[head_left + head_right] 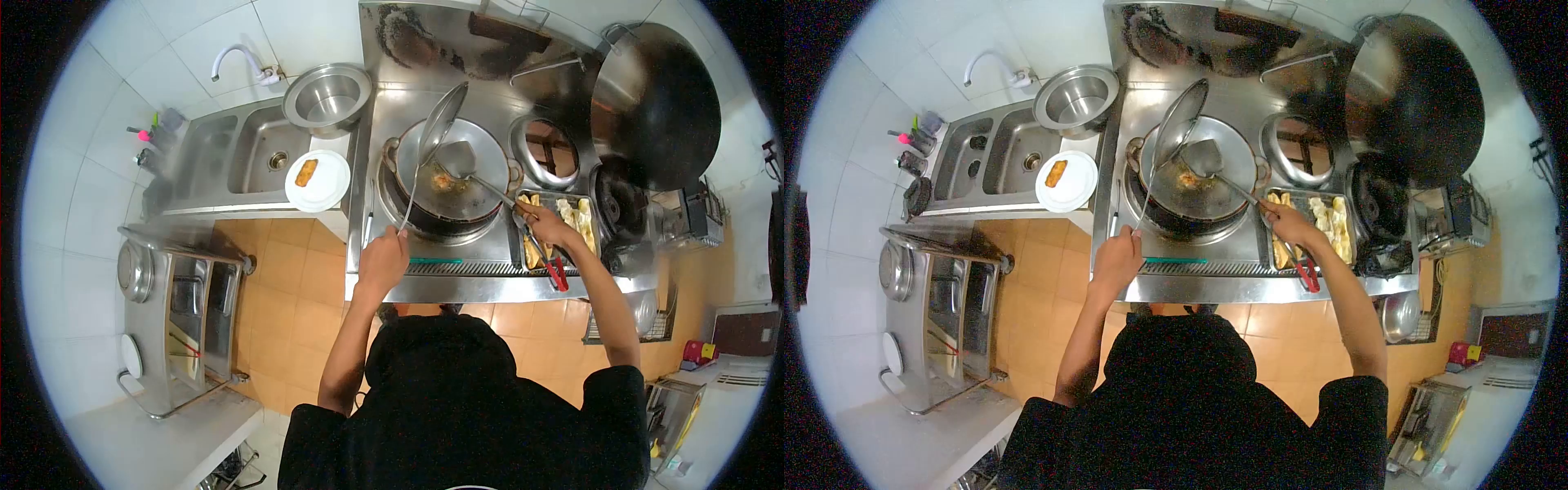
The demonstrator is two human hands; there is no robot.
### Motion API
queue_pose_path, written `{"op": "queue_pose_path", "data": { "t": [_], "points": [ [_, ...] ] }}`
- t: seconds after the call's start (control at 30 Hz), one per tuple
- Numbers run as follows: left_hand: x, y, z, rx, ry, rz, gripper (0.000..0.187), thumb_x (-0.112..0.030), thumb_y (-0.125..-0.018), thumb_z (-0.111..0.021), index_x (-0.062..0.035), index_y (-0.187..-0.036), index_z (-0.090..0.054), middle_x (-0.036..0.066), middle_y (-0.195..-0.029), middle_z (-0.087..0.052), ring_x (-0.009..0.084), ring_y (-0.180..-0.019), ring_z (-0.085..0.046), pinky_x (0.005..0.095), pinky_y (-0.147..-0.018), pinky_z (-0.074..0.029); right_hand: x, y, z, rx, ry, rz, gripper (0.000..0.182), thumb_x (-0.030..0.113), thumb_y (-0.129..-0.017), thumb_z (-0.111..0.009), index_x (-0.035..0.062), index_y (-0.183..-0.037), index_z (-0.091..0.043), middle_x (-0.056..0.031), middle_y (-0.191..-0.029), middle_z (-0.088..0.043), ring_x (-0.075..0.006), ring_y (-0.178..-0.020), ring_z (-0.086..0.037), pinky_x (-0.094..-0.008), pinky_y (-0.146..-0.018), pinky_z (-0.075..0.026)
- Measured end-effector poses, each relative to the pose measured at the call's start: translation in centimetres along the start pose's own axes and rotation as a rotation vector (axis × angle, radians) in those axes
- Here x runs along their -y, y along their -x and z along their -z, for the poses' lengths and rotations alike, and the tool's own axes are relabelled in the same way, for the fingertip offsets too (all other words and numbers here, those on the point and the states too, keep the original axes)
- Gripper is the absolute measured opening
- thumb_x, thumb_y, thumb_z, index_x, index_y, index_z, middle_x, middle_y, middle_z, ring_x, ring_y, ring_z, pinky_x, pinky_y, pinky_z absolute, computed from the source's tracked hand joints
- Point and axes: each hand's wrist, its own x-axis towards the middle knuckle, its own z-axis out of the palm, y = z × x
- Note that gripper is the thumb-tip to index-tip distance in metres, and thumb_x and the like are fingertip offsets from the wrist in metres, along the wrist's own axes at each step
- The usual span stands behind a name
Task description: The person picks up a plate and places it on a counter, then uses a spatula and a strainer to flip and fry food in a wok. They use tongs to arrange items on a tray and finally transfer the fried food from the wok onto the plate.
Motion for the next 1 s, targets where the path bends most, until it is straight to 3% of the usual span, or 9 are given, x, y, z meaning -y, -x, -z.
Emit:
{"op": "queue_pose_path", "data": {
  "t": [0.17,0.23,0.43,0.57,0.7,0.77,0.87,0.97,1.0],
  "points": [
    [-0.1,0.1,-0.2,-0.024,0.002,-0.01,0.038,-0.028,-0.102,-0.041,0.0047,-0.09,-0.056,0.032,-0.072,-0.063,0.0498,-0.07,-0.063,0.0571,-0.068,-0.049,-2.0,-1.4,-1.1,0.028,0.084,-0.001,0.048,0.024,-0.099,-0.046,0.0193,-0.146,-0.044,-0.0226,-0.137,-0.054,-0.0369,-0.125,-0.054,-0.038,-0.103,-0.042],
    [-0.1,0.3,-0.3,-0.007,-0.008,0.023,0.038,-0.029,-0.102,-0.041,0.0045,-0.091,-0.056,0.032,-0.073,-0.063,0.0499,-0.071,-0.063,0.057,-0.069,-0.049,-4.8,-3.4,-2.3,-0.019,0.093,0.221,0.048,0.024,-0.098,-0.046,0.0205,-0.146,-0.044,-0.0227,-0.133,-0.057,-0.0358,-0.118,-0.059,-0.0391,-0.099,-0.045],
    [-0.2,0.6,-0.6,0.002,-0.011,0.022,0.038,-0.028,-0.102,-0.041,0.0047,-0.093,-0.057,0.031,-0.076,-0.064,0.0496,-0.074,-0.063,0.0568,-0.072,-0.049,-4.2,-2.8,-2.0,0.026,0.138,0.163,0.048,0.023,-0.098,-0.046,0.02,-0.145,-0.046,-0.0225,-0.129,-0.06,-0.0348,-0.106,-0.065,-0.0398,-0.092,-0.049],
    [-0.3,0.1,-0.8,-0.006,-0.022,0.017,0.039,-0.029,-0.102,-0.04,0.005,-0.094,-0.057,0.032,-0.077,-0.064,0.0496,-0.075,-0.064,0.0564,-0.073,-0.05,-4.7,-3.1,-2.2,0.02,0.157,0.136,0.048,0.022,-0.097,-0.047,0.0205,-0.145,-0.047,-0.0218,-0.13,-0.06,-0.035,-0.115,-0.061,-0.0401,-0.095,-0.047],
    [-0.9,-0.1,-0.3,0.001,-0.041,0.022,0.041,-0.03,-0.102,-0.038,0.0055,-0.094,-0.058,0.032,-0.079,-0.065,0.0493,-0.077,-0.064,0.0559,-0.074,-0.05,-4.7,-3.0,-2.0,-0.021,0.192,0.172,0.047,0.024,-0.098,-0.047,0.0204,-0.145,-0.047,-0.0204,-0.127,-0.062,-0.0329,-0.114,-0.06,-0.0384,-0.094,-0.047],
    [-1.1,-0.1,-0.2,-0.018,-0.034,0.024,0.042,-0.03,-0.102,-0.038,0.0056,-0.094,-0.058,0.032,-0.079,-0.065,0.0492,-0.077,-0.064,0.0558,-0.074,-0.05,-2.7,-1.4,-0.6,0.056,0.068,0.086,0.047,0.026,-0.099,-0.047,0.0191,-0.145,-0.047,-0.0199,-0.121,-0.064,-0.0304,-0.106,-0.062,-0.0363,-0.092,-0.047],
    [-1.0,0.4,-0.1,-0.023,-0.069,0.05,0.042,-0.03,-0.102,-0.038,0.0059,-0.095,-0.059,0.032,-0.078,-0.065,0.0488,-0.077,-0.064,0.0559,-0.074,-0.05,-1.5,0.5,1.4,0.002,0.075,0.104,0.047,0.026,-0.098,-0.048,0.0179,-0.144,-0.048,-0.0208,-0.111,-0.066,-0.0274,-0.099,-0.062,-0.0344,-0.09,-0.047],
    [-0.8,0.7,-0.1,0.004,-0.078,0.064,0.043,-0.031,-0.102,-0.038,0.0059,-0.094,-0.059,0.032,-0.078,-0.065,0.0489,-0.077,-0.064,0.0557,-0.074,-0.05,-3.7,0.0,3.5,-0.123,0.203,0.218,0.046,0.026,-0.097,-0.049,0.0166,-0.142,-0.05,-0.0229,-0.114,-0.065,-0.0311,-0.102,-0.064,-0.0365,-0.092,-0.047],
    [-0.8,0.9,-0.1,0.001,-0.073,0.061,0.044,-0.031,-0.102,-0.038,0.0061,-0.094,-0.059,0.032,-0.078,-0.065,0.0489,-0.077,-0.064,0.0558,-0.073,-0.05,-3.8,-0.1,4.6,-0.144,0.297,0.171,0.048,0.022,-0.096,-0.049,0.0175,-0.144,-0.048,-0.0205,-0.116,-0.066,-0.0274,-0.101,-0.064,-0.0347,-0.09,-0.047]
  ]
}}
